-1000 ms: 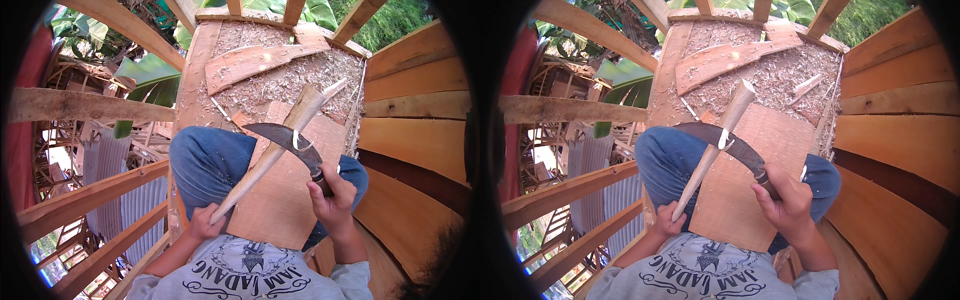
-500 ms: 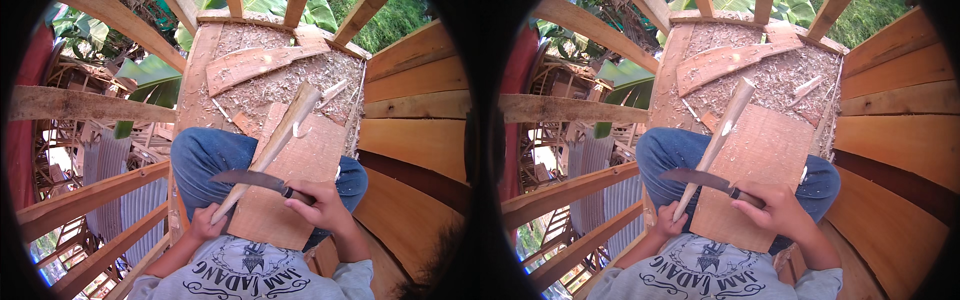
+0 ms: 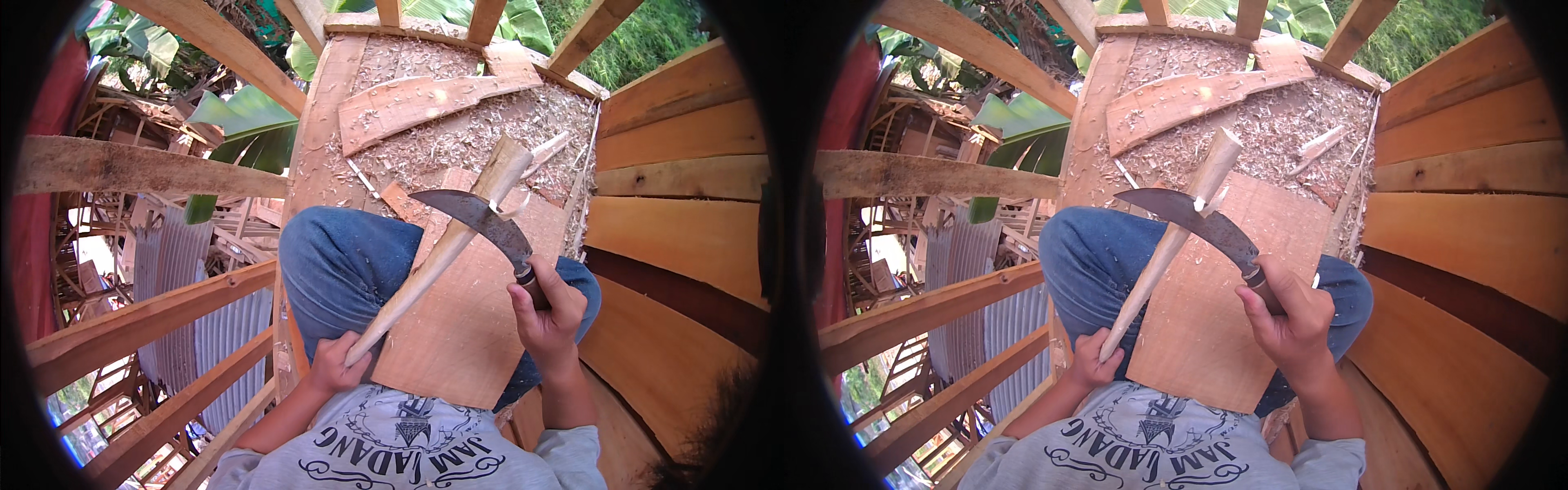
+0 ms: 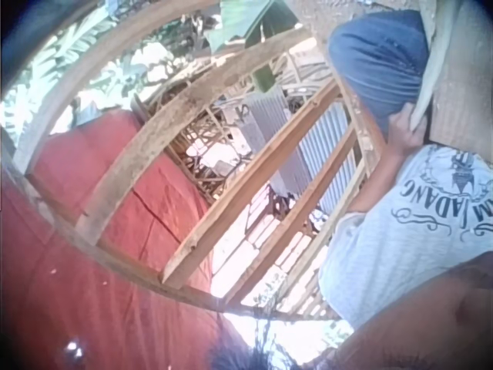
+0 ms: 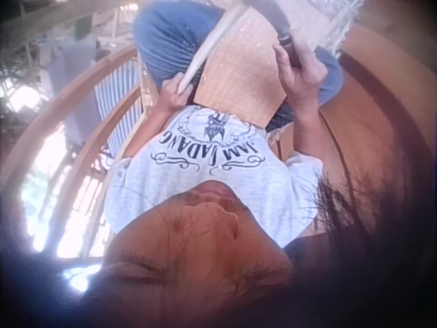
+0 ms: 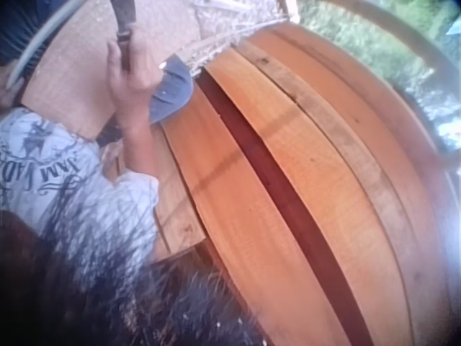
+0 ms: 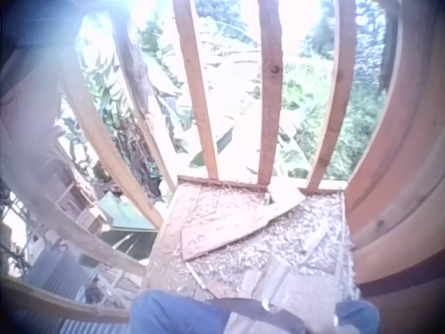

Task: The person sits cross-legged on a wooden platform and uses a curved knife to shave and shape a long, thin piece of wood. They hold the wood against a flat board on their lap and repeatedly scrape the surface to remove thin layers of wood.

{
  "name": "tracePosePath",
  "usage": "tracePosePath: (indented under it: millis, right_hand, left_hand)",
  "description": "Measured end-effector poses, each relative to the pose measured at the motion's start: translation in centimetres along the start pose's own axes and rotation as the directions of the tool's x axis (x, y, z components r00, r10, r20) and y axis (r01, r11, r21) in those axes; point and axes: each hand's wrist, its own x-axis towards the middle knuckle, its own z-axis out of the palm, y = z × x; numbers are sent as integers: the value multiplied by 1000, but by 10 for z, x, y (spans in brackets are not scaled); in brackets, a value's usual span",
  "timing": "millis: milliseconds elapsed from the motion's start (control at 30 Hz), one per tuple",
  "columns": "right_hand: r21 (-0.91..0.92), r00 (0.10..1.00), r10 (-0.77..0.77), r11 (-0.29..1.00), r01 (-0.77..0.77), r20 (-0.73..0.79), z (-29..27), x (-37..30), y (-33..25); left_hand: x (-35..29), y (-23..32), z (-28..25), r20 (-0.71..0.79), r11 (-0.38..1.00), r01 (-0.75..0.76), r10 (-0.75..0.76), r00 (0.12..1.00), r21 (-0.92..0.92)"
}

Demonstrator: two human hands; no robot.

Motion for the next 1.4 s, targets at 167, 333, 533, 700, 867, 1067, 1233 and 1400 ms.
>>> tracePosePath:
  millis: [167,333,533,700,867,1067,1233,1400]
  right_hand:
    - [4,998,-55,998,55,27,0,2,0]
    - [258,789,136,900,-350,599,-1,4,-22]
    - [447,859,467,736,-509,211,-11,7,-2]
    - [463,858,435,722,-514,274,8,-4,-8]
    - [612,771,439,471,-635,462,-7,3,-1]
    - [461,833,376,703,-541,405,-8,2,-1]
    - [83,965,210,971,-225,160,10,-1,1]
    - [358,774,136,828,-431,618,1,-5,1]
  left_hand:
    - [0,0,0,-2,1000,7,-7,1000,14]
    - [1,1,1,-18,1000,-21,22,1000,7]
    - [0,3,1,-19,1000,11,-11,1000,7]
    - [-1,1,2,-29,1000,20,-19,999,18]
    - [-1,-1,2,-27,1000,8,-7,1000,18]
    - [0,-1,2,-15,1000,-11,12,1000,18]
    - [0,0,1,-23,1000,-5,6,1000,27]
    - [0,-1,2,-14,1000,-6,7,1000,24]
